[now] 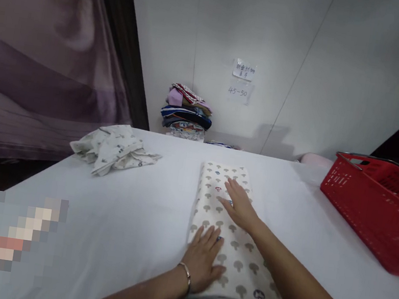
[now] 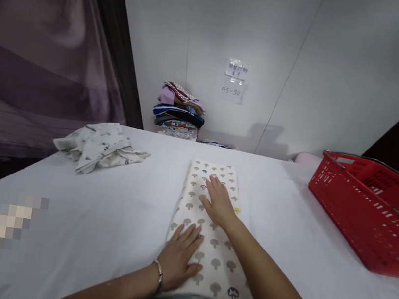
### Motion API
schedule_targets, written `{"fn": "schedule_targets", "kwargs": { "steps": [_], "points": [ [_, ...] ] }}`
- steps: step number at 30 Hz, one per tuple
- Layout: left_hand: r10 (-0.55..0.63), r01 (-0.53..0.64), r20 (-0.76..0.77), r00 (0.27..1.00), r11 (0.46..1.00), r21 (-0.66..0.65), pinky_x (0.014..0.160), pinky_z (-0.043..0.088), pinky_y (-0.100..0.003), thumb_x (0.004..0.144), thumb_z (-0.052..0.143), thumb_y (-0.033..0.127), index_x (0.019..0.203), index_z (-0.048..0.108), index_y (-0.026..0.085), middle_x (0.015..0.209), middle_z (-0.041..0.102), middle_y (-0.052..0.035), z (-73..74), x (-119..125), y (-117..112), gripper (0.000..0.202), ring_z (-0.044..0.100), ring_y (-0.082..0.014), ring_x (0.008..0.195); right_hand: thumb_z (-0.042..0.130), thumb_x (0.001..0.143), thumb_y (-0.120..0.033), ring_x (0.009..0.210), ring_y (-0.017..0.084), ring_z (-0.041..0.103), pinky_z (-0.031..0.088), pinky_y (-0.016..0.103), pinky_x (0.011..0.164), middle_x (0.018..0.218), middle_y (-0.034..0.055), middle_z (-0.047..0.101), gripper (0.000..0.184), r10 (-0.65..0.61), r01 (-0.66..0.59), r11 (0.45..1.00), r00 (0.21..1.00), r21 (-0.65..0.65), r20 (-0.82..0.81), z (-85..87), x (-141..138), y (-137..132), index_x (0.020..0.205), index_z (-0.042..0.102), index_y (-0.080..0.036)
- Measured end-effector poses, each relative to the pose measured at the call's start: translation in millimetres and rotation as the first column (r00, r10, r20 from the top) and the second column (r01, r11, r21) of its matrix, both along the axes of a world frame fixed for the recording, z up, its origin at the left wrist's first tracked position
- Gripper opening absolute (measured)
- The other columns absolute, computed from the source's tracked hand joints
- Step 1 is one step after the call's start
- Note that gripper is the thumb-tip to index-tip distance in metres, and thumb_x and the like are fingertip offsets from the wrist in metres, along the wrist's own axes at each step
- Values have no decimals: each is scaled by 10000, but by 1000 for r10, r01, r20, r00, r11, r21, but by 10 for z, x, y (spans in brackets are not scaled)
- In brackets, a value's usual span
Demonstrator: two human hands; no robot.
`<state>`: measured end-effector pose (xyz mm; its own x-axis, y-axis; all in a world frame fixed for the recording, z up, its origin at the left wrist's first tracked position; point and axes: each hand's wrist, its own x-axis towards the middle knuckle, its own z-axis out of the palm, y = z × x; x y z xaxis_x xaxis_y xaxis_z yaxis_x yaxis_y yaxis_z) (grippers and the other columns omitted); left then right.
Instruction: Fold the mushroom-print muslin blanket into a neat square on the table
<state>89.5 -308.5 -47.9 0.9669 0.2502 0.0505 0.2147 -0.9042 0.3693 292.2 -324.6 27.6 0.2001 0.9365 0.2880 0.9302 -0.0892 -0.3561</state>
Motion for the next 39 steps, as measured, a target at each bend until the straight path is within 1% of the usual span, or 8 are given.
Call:
{"fn": "schedule_targets", "kwargs": {
  "steps": [4,8,12,19,24,30,33,39],
  "points": [
    [15,-16,-24,1000,999,-31,1133,28,-515,827,346,603,1405,290,224,1503,179,-62,-8,-16,-4,694,83,-272,1388,240,904,-543,1386,219,1,59,429,1105,1510,100,74,686,-130,129,991,992,-36,-6,-82,-26,995,1440,192,-116],
    [-18,13,-63,998,997,-78,1116,35,-559,823,374,582,1423,244,220,1506,141,-86,40,6,32,712,66,-303,1385,250,883,-568,1383,235,-16,15,433,1094,1508,117,50,755,-144,144,939,989,-313,25,-492,-100,1604,1442,154,-70],
    [-75,68,-74,994,993,-99,1087,52,-609,819,394,567,1432,211,193,1498,111,-131,-37,27,66,741,43,-341,1377,232,857,-624,1382,249,11,14,443,1089,1508,114,55,809,-102,94,902,995,-421,3,-749,-90,1756,1441,166,-69],
    [-122,122,2,993,992,21,1070,136,-606,810,393,586,1429,214,187,1484,132,-144,-343,47,105,759,130,-359,1362,139,863,-642,1382,218,-34,-19,419,1087,1514,95,38,799,-121,129,939,992,-318,45,-614,147,1931,1448,148,-98],
    [-111,110,19,994,993,50,1087,127,-562,817,373,588,1422,239,183,1482,173,-132,-296,47,89,740,161,-336,1362,209,872,-603,1381,250,-12,-7,462,1080,1512,107,33,775,-112,145,883,989,-446,100,-705,256,2164,1446,148,-86],
    [-67,63,-29,997,989,-130,1090,69,-584,794,439,558,1378,325,199,1491,204,-109,-19,6,75,694,111,-330,1374,118,869,-633,1383,233,-12,30,441,1081,1513,106,43,778,-116,104,913,993,-394,-6,-481,148,1850,1444,159,-111],
    [-81,84,25,996,974,-209,1110,123,-514,815,465,457,1258,462,258,1435,358,-40,80,-46,84,486,226,-265,1350,127,855,-659,1381,214,-75,-45,413,1085,1514,95,4,815,-27,26,956,1000,-293,1,-550,-160,1427,1451,122,-103],
    [-197,208,69,978,948,-241,1095,218,-456,784,527,350,1149,552,254,1329,495,-26,196,-197,42,378,352,-239,1282,180,860,-637,1383,231,-39,-37,407,1087,1511,107,44,791,25,-35,915,999,-401,-30,-665,-574,1049,1440,193,-100]
  ]
}}
